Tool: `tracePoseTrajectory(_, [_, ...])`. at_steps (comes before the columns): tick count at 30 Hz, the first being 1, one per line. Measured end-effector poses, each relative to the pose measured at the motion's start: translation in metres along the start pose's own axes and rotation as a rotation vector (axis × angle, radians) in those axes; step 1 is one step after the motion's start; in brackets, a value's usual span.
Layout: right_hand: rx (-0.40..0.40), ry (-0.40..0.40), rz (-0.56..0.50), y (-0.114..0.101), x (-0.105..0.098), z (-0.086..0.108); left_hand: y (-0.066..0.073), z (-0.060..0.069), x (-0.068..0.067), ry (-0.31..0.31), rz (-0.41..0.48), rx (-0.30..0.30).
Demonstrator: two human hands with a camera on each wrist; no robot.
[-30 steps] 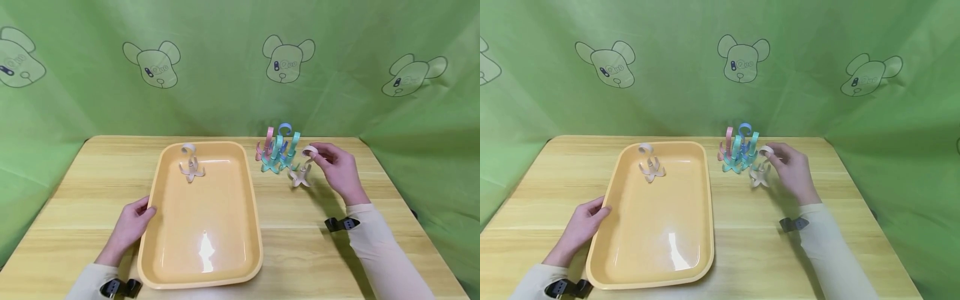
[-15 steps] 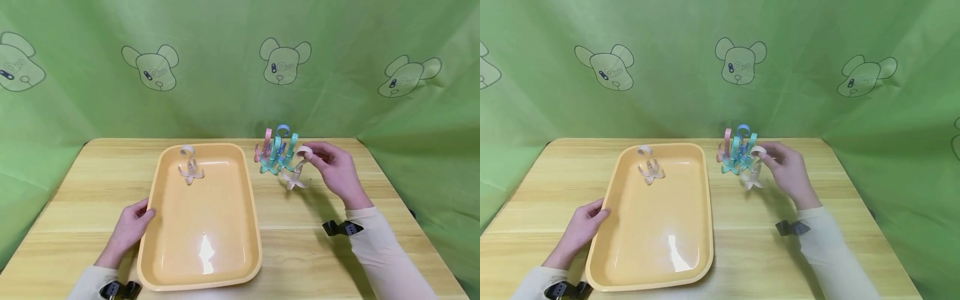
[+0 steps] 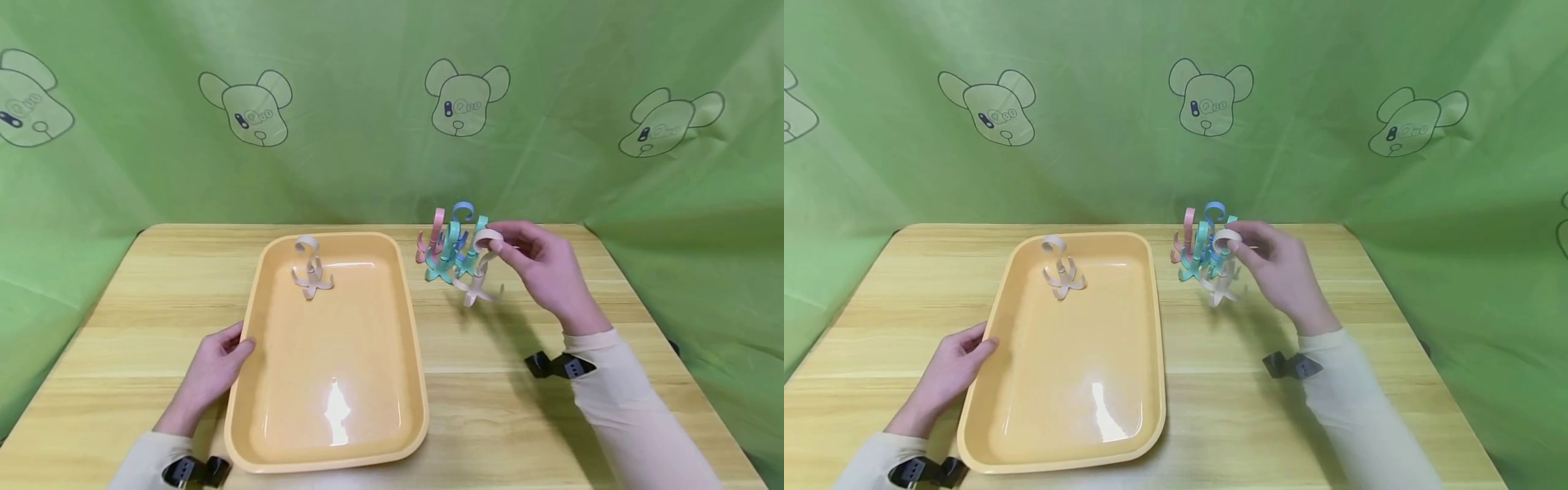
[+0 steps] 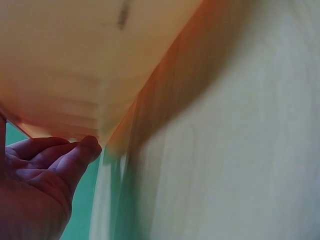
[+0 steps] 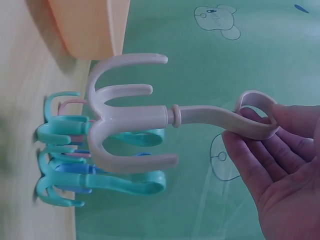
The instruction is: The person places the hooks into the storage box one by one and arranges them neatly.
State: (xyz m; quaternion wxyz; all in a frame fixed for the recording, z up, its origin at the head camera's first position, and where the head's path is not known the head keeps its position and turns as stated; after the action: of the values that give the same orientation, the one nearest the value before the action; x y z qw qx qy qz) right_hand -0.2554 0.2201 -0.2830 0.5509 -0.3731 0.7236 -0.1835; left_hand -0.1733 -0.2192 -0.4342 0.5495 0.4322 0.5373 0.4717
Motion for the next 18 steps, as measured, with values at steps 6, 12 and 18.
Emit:
tracePoseTrajectory(6, [-0.042,-0.013,-0.022,-0.012,0.001,-0.006,-0.001,0.001,0.000,-0.003,0.003,-0.005])
tracePoseTrajectory(12, [-0.043,-0.063,0.003,-0.020,0.011,-0.011,-0.001,0.001,0.000,-0.004,0.001,-0.013])
tracePoseTrajectory(18, [-0.057,-0.096,0.016,-0.030,0.017,-0.017,-0.001,0.000,0.000,-0.010,-0.009,-0.025])
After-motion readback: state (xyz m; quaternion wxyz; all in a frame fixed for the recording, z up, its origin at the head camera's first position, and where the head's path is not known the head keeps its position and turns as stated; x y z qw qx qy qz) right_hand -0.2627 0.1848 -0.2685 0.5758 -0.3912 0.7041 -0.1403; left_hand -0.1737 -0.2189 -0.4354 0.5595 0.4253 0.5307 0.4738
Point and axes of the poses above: each hand's wrist, its own z-axis away from the middle knuckle, its own x-axis out of the palm, y = z × x, the point moved 8 cm from there along -z, towards the middle knuckle, and after that the axes turned 10 degrees about z, right-handed, at the moved point
